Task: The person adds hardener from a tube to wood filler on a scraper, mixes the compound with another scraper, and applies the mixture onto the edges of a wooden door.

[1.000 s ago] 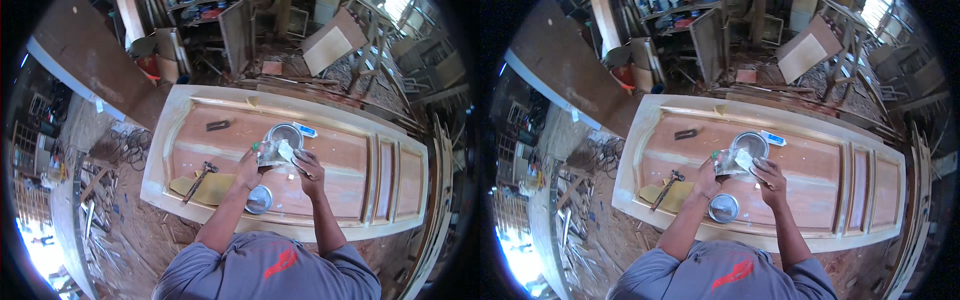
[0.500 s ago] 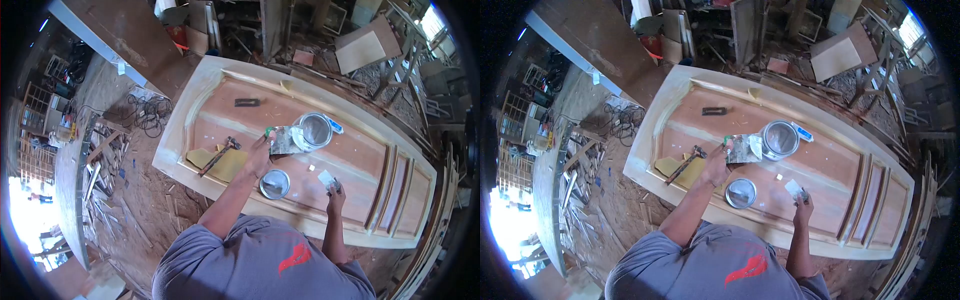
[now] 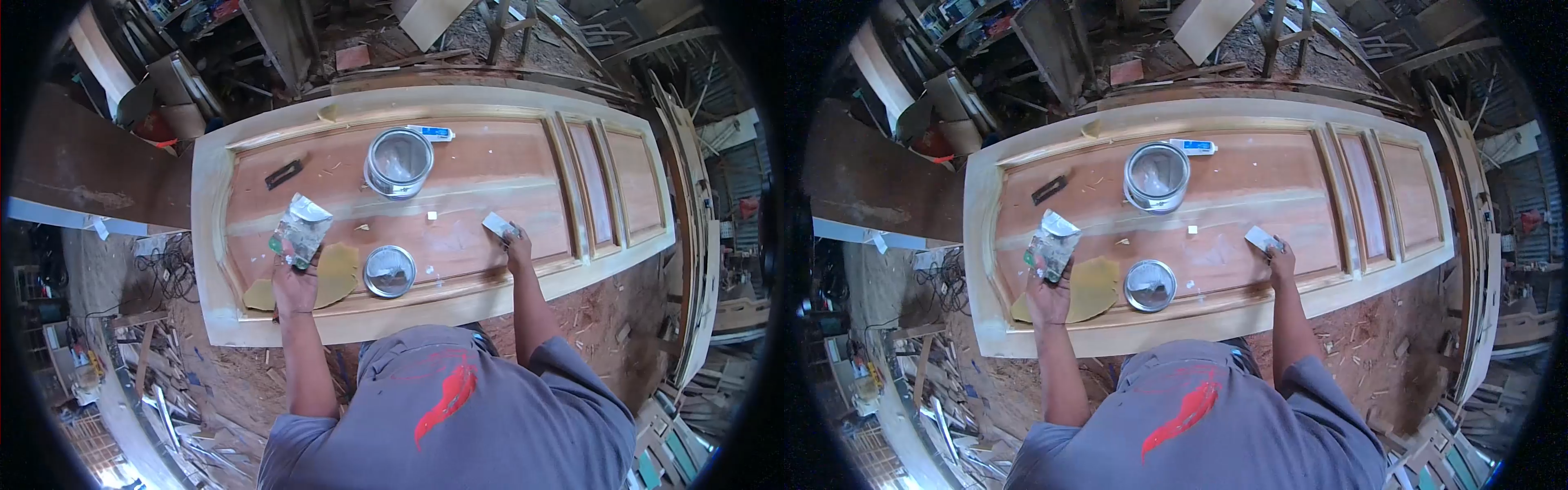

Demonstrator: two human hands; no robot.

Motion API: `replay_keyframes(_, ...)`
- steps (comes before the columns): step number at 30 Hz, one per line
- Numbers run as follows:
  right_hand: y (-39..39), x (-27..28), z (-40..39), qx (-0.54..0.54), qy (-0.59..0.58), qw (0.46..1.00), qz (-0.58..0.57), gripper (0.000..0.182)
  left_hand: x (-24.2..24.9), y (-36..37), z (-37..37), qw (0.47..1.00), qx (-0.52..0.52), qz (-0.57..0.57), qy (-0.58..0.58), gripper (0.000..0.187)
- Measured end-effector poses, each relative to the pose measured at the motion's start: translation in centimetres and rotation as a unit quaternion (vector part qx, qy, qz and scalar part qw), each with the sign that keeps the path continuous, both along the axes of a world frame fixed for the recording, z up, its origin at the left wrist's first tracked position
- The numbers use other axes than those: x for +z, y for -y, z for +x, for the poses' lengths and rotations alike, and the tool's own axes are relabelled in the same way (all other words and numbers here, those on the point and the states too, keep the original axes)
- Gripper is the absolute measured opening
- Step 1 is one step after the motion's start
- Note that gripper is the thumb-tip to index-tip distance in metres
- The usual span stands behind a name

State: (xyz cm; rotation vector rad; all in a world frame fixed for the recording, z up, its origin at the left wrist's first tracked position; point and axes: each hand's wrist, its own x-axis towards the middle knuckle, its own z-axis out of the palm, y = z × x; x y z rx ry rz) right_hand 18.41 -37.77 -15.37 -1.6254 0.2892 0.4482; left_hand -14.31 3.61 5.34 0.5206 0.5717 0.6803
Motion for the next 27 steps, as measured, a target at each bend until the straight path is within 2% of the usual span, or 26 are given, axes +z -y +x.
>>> replay_keyframes(2, 0.6, -1.6, -0.1, 0.005, 0.024, 0.999, -0.033, 0.045, 0.7, 0.8, 0.4, 0.999, 0.025, 0.008, -0.018, 0.044)
replay_keyframes(3, 0.4, -2.2, -0.2, 0.027, 0.091, 0.988, -0.123, 0.048, 0.2, 0.8, 0.2, 1.000, 0.025, -0.011, -0.016, 0.045)
replay_keyframes(5, 0.5, -2.5, -0.3, 0.061, 0.228, 0.924, -0.301, 0.055, -0.9, 0.9, 0.0, 1.000, 0.015, -0.004, 0.004, 0.046)
replay_keyframes(8, -3.0, 3.4, -2.3, 0.076, 0.235, 0.828, -0.503, 0.058, -0.3, 1.4, 0.4, 1.000, 0.001, -0.010, 0.019, 0.044)
replay_keyframes(9, -4.3, 4.3, -2.5, 0.070, 0.257, 0.824, -0.501, 0.050, -0.5, 1.5, 0.3, 1.000, 0.004, -0.013, 0.019, 0.044)
replay_keyframes(12, -6.9, 3.0, -2.6, 0.152, 0.447, 0.803, -0.363, 0.042, -1.6, 1.4, -0.7, 0.999, 0.024, -0.037, 0.005, 0.043)
replay_keyframes(16, -15.1, 6.8, -8.4, 0.312, 0.435, 0.802, -0.264, 0.031, -1.1, 0.5, -3.3, 0.997, 0.057, -0.040, 0.022, 0.044)
replay_keyframes(18, -18.6, 7.6, -11.4, 0.383, 0.439, 0.780, -0.228, 0.028, -0.7, 0.1, -5.2, 0.995, 0.091, -0.025, 0.013, 0.046)
replay_keyframes(21, -23.4, 7.8, -15.4, 0.451, 0.412, 0.773, -0.172, 0.024, 0.0, -0.7, -8.4, 0.985, 0.171, -0.004, -0.002, 0.047)
replay_keyframes(24, -27.2, 7.8, -18.6, 0.509, 0.413, 0.745, -0.126, 0.021, 0.1, -1.5, -12.7, 0.966, 0.254, 0.010, -0.040, 0.049)
replay_keyframes(27, -29.5, 9.1, -20.7, 0.594, 0.460, 0.652, -0.100, 0.040, 0.7, -1.3, -15.8, 0.956, 0.290, 0.021, -0.040, 0.050)
